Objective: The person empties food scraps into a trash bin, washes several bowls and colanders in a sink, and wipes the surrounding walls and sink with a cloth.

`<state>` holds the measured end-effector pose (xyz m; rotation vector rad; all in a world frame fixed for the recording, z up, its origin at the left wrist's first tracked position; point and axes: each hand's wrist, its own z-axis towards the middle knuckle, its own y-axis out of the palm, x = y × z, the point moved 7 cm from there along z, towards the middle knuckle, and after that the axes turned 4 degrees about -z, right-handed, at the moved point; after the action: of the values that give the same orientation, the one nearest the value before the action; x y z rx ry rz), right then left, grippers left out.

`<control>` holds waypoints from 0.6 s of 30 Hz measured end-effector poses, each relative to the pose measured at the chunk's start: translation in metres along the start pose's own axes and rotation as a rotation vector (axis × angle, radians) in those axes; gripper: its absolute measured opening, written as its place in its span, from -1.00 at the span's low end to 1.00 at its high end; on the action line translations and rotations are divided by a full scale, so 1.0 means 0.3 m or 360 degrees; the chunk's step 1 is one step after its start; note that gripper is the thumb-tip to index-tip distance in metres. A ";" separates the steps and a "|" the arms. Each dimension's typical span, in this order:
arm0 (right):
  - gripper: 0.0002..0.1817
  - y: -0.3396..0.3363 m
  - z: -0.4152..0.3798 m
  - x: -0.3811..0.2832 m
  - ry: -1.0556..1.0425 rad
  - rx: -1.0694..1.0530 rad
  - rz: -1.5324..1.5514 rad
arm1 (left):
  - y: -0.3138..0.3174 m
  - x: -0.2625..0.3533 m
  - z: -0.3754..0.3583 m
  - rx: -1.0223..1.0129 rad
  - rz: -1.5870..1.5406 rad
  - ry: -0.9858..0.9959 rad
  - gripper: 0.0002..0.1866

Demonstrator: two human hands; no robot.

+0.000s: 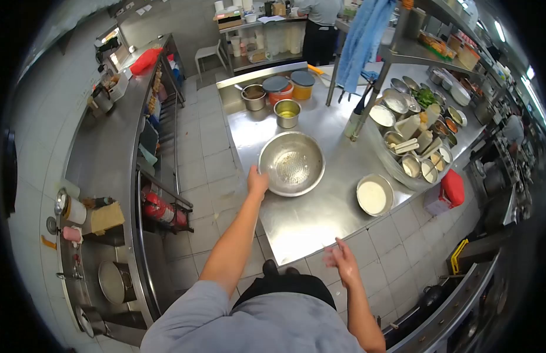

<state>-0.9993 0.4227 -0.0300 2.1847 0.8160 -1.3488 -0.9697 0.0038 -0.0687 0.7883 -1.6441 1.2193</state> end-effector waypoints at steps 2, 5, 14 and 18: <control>-0.25 0.044 0.135 -0.033 -0.0024 -0.0082 0.0168 | -0.060 -0.074 -0.070 -0.0185 -0.0215 -0.0152 -0.64; -0.09 0.156 0.321 -0.110 0.0069 -0.0180 0.0448 | -0.154 -0.135 -0.213 -0.0462 -0.0669 -0.0321 -0.62; -0.54 0.330 0.511 -0.063 0.0530 -0.0623 -0.0293 | -0.465 -0.229 -0.516 -0.0806 -0.1682 -0.0843 -0.56; -0.55 0.495 0.490 -0.037 0.0673 -0.0832 -0.0355 | -0.879 -0.306 -0.581 -0.0298 -0.2012 -0.0518 -0.53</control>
<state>-0.9958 0.2179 -0.0731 2.0044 1.4208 -0.6459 -0.6524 0.0865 -0.0402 1.5894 -1.0557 0.0385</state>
